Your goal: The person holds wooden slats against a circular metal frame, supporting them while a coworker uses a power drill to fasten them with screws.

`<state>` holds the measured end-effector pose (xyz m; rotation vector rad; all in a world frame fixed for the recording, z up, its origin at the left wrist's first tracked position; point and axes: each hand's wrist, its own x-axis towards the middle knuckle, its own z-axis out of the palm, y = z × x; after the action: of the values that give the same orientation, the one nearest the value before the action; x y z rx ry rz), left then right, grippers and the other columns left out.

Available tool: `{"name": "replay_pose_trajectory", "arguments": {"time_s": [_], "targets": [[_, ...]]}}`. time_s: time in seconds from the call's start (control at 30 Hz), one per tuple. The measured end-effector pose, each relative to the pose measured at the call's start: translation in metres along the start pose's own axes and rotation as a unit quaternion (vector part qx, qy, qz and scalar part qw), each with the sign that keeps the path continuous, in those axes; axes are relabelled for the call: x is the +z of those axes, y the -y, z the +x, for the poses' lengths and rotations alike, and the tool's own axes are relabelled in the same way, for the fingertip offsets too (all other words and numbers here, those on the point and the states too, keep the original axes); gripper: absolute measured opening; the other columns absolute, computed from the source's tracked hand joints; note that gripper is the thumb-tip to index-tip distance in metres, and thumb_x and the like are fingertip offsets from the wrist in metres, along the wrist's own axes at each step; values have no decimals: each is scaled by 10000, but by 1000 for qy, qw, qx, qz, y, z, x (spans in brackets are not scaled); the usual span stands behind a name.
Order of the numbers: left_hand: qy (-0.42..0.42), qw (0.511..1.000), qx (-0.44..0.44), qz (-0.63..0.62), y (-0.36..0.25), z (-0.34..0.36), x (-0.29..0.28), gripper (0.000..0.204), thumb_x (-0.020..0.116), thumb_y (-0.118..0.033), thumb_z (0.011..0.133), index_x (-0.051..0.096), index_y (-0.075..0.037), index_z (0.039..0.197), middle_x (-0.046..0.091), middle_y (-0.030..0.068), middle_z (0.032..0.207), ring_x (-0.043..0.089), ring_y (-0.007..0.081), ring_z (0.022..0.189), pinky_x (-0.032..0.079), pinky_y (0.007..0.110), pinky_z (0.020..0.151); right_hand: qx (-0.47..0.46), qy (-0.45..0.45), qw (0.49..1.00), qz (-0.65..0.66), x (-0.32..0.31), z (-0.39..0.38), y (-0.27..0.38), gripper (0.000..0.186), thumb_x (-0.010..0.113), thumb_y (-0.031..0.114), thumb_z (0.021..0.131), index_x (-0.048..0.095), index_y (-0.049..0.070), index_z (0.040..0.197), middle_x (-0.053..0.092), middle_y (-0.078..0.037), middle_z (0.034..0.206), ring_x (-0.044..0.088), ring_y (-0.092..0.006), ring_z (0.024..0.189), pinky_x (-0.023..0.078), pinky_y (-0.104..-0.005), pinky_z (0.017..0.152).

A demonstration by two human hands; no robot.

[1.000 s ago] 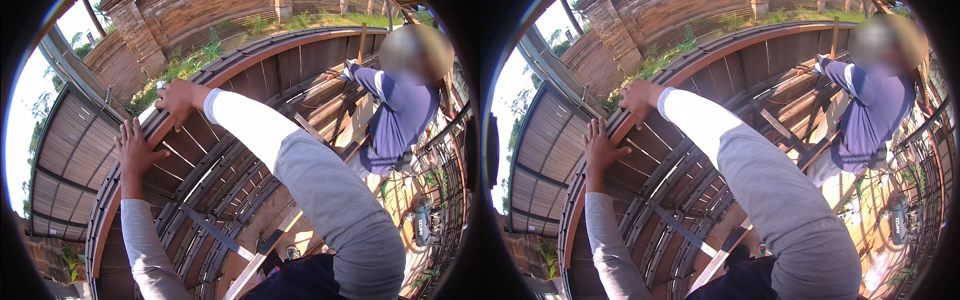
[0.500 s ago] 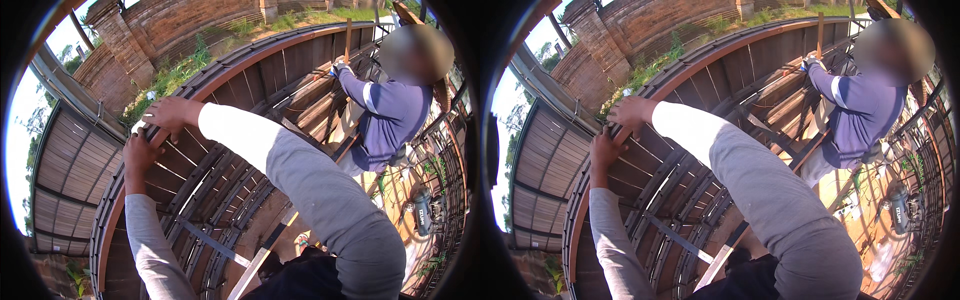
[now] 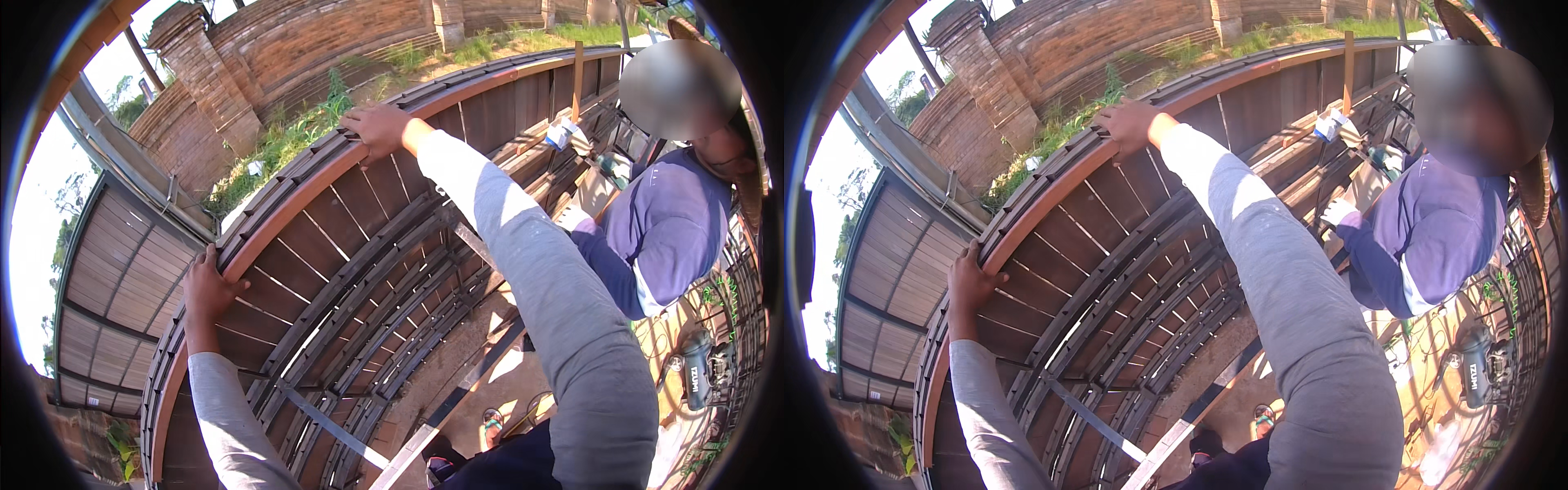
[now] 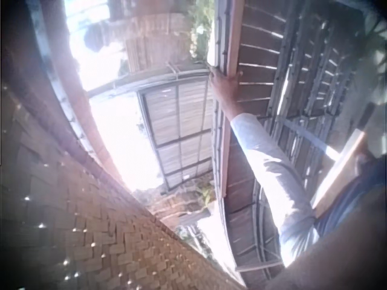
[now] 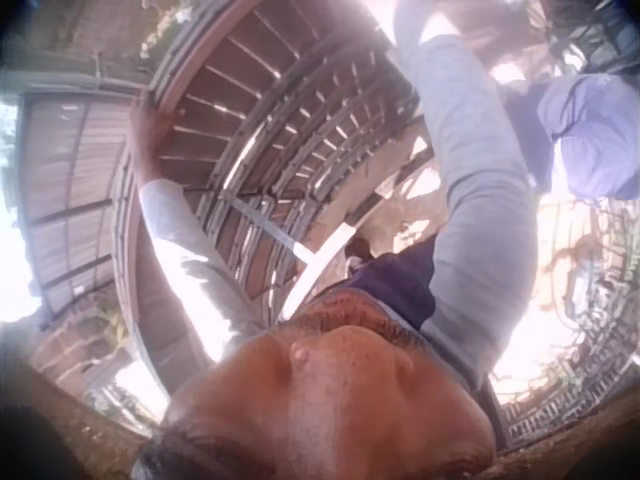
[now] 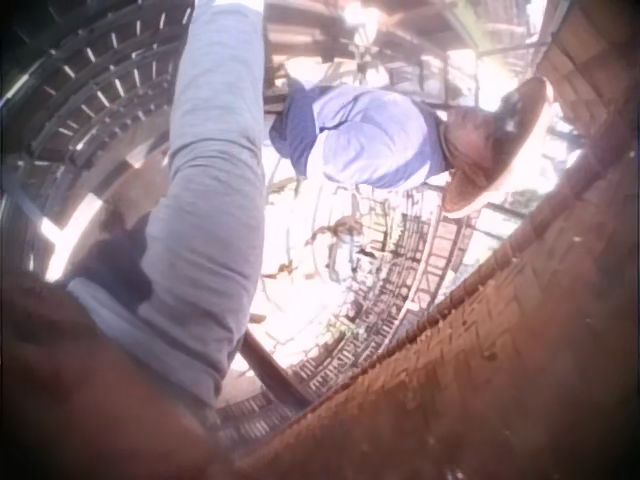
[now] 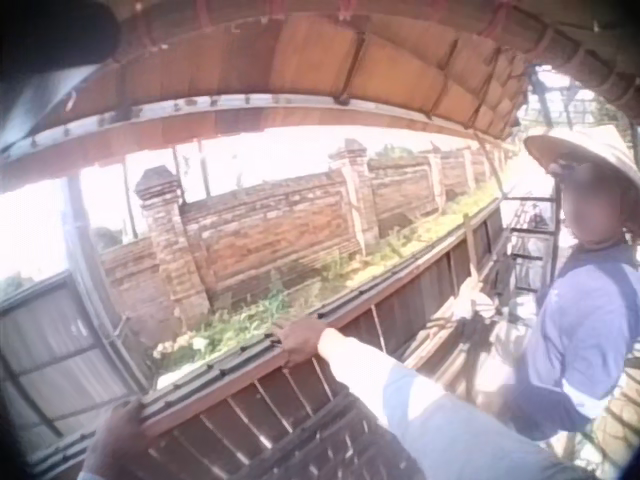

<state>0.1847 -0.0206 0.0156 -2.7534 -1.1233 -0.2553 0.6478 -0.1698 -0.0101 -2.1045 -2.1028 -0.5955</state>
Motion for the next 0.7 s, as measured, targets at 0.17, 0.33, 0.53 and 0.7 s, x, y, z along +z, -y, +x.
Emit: {"name": "replay_pose_trajectory", "arguments": {"time_s": [0.17, 0.33, 0.53, 0.7], "targets": [[-29, 999, 14, -21, 5, -3, 2, 1080, 1015, -350, 599, 559, 59, 1488, 687, 260, 1347, 676, 430, 1220, 536, 499, 1069, -37, 2, 999, 7, -7, 15, 0, 1000, 861, 707, 716, 604, -4, 1371, 673, -209, 1250, 628, -405, 1243, 553, -513, 1018], [-44, 999, 10, -24, 2, -6, 3, 1072, 1017, -330, 592, 565, 60, 1482, 696, 259, 1326, 679, 430, 1213, 537, 503, 1063, -49, 11, 999, -2, -10, 16, 0, 976, 846, 723, 725, 619, -12, 1327, 689, -223, 1263, 629, -416, 1235, 550, -512, 1026], [-42, 998, -8, -34, -8, -5, -1, 1071, 1018, -337, 592, 567, 54, 1481, 701, 253, 1311, 679, 433, 1207, 536, 511, 1050, -57, 15, 998, -12, -10, 20, -4, 1012, 837, 749, 717, 619, 14, 1378, 700, -216, 1252, 625, -411, 1228, 558, -523, 1005], [-49, 999, -10, -10, -2, -8, 1, 1065, 1012, -372, 598, 570, 39, 1475, 710, 239, 1299, 687, 430, 1192, 538, 511, 1036, -53, 27, 998, -22, -17, 20, 3, 982, 826, 744, 733, 621, 21, 1366, 719, -204, 1276, 627, -403, 1271, 551, -515, 1032]]}}
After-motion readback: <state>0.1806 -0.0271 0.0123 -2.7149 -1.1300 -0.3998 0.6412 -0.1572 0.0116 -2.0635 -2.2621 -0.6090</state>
